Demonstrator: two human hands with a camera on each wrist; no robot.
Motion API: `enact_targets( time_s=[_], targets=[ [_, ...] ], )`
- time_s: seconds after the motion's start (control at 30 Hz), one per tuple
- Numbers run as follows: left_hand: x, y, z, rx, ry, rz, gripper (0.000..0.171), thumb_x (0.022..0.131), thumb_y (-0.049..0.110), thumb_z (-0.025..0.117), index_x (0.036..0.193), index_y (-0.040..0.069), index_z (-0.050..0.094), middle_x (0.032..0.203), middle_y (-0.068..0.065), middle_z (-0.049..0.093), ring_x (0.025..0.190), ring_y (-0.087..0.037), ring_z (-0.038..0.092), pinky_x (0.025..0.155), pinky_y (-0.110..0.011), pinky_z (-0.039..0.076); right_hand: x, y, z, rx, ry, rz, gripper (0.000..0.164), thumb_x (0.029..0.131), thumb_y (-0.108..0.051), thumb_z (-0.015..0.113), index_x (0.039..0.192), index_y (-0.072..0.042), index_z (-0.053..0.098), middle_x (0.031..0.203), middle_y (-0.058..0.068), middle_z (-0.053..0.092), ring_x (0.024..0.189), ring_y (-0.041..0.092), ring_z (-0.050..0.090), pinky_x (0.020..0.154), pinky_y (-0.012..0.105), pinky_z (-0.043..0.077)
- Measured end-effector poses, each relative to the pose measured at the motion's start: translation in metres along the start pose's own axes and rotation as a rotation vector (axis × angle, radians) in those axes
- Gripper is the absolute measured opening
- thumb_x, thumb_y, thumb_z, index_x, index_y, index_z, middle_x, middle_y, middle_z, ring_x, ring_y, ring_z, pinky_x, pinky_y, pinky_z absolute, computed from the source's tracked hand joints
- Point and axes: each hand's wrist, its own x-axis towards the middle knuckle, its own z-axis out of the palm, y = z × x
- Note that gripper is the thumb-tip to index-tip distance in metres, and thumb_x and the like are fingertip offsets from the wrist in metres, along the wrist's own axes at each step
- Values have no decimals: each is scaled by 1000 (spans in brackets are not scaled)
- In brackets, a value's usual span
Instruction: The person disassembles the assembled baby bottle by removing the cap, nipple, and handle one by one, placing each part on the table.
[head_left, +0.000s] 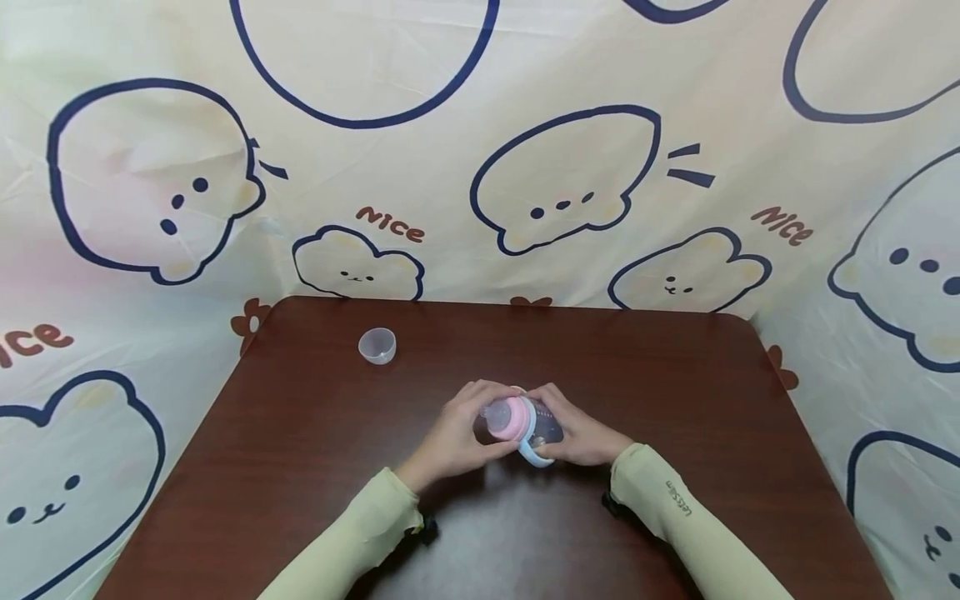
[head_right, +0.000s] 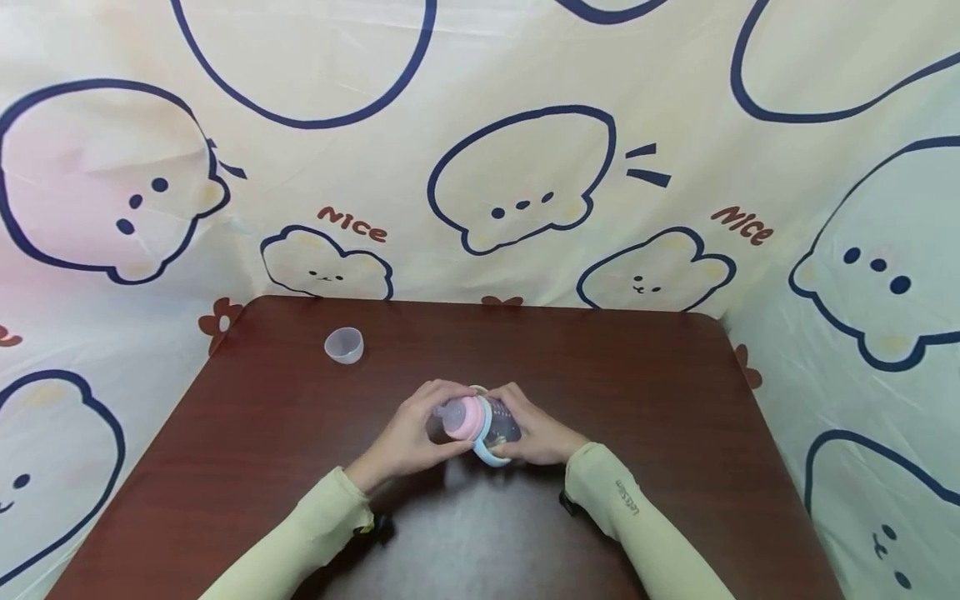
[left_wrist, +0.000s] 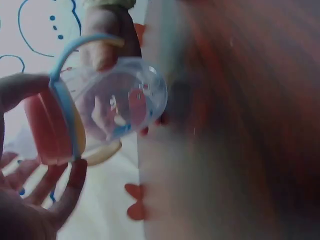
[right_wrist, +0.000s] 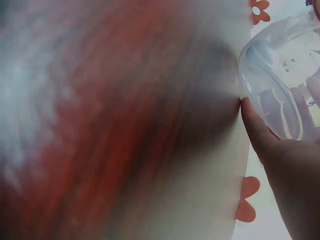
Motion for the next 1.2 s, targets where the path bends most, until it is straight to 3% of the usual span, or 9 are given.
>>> enact_targets(
  time_s=[0.17, 0.3, 0.43, 0.67, 0.73, 0.87, 1.07, 1.13, 1.2],
  targets=[
    [3, -3, -4, 97, 50, 176, 55, 79, 29, 91, 128, 18, 70, 123, 4, 68, 112, -13, 62, 93, -32, 57, 1, 1, 2, 3, 0, -7, 74, 87, -19, 80, 148, -24, 39, 138, -2, 39, 119, 16, 48, 96, 29, 45],
    [7, -3, -4, 128, 8, 177, 47, 85, 32, 86, 128, 21, 70, 125, 5, 67, 112, -12, 60, 91, -28, 56, 1, 1, 1, 3, 3, 13, 73, 87, -18, 79, 147, -25, 39, 137, -3, 39, 117, 16, 48, 94, 28, 46],
    [8, -4, -3, 246, -20, 203, 45, 88, 37, 80, 128, 22, 71, 126, 5, 67, 108, -11, 62, 84, -25, 58, 2, 1, 1, -2, 0, 16, 73, 87, -19, 79, 148, -25, 38, 138, -2, 39, 119, 16, 48, 95, 28, 46],
    [12, -7, 6, 518, 95, 349, 49, 84, 48, 81, 118, 15, 72, 105, -2, 69, 84, -15, 69, 69, -27, 61, 3, 0, 1, -8, -5, 20, 72, 85, -18, 77, 147, -21, 39, 137, -1, 40, 121, 16, 48, 98, 28, 46],
    [12, -7, 9, 540, 120, 358, 49, 83, 49, 82, 116, 14, 73, 101, -3, 68, 80, -15, 69, 68, -27, 61, 3, 0, 1, -9, -5, 23, 72, 85, -17, 77, 147, -21, 39, 137, -1, 40, 121, 16, 48, 98, 28, 45],
    [10, -9, 10, 385, 106, 244, 52, 81, 47, 86, 121, 16, 72, 103, 0, 69, 85, -13, 68, 73, -26, 61, 3, 1, 2, 7, -10, 37, 71, 87, -17, 76, 147, -21, 39, 138, -1, 39, 122, 16, 47, 99, 29, 46],
    [5, -10, 8, -36, 25, -102, 70, 75, 43, 93, 134, 20, 63, 121, 4, 70, 106, -10, 63, 88, -32, 56, 3, 0, 2, 19, -18, 49, 70, 88, -20, 77, 148, -21, 39, 138, 0, 39, 124, 17, 46, 101, 30, 45],
    [5, -10, 10, -133, 9, -162, 66, 74, 41, 94, 130, 21, 66, 122, 7, 66, 108, -10, 60, 89, -32, 55, 3, -1, 1, 21, -20, 50, 70, 89, -22, 77, 148, -22, 38, 138, -1, 39, 123, 17, 46, 101, 30, 45],
    [5, -12, 14, -191, 2, -156, 61, 73, 39, 95, 124, 21, 69, 121, 8, 61, 109, -11, 58, 89, -31, 54, 3, -1, 1, 20, -25, 42, 70, 89, -23, 77, 147, -23, 38, 137, -1, 39, 123, 17, 47, 100, 31, 46]
  ],
)
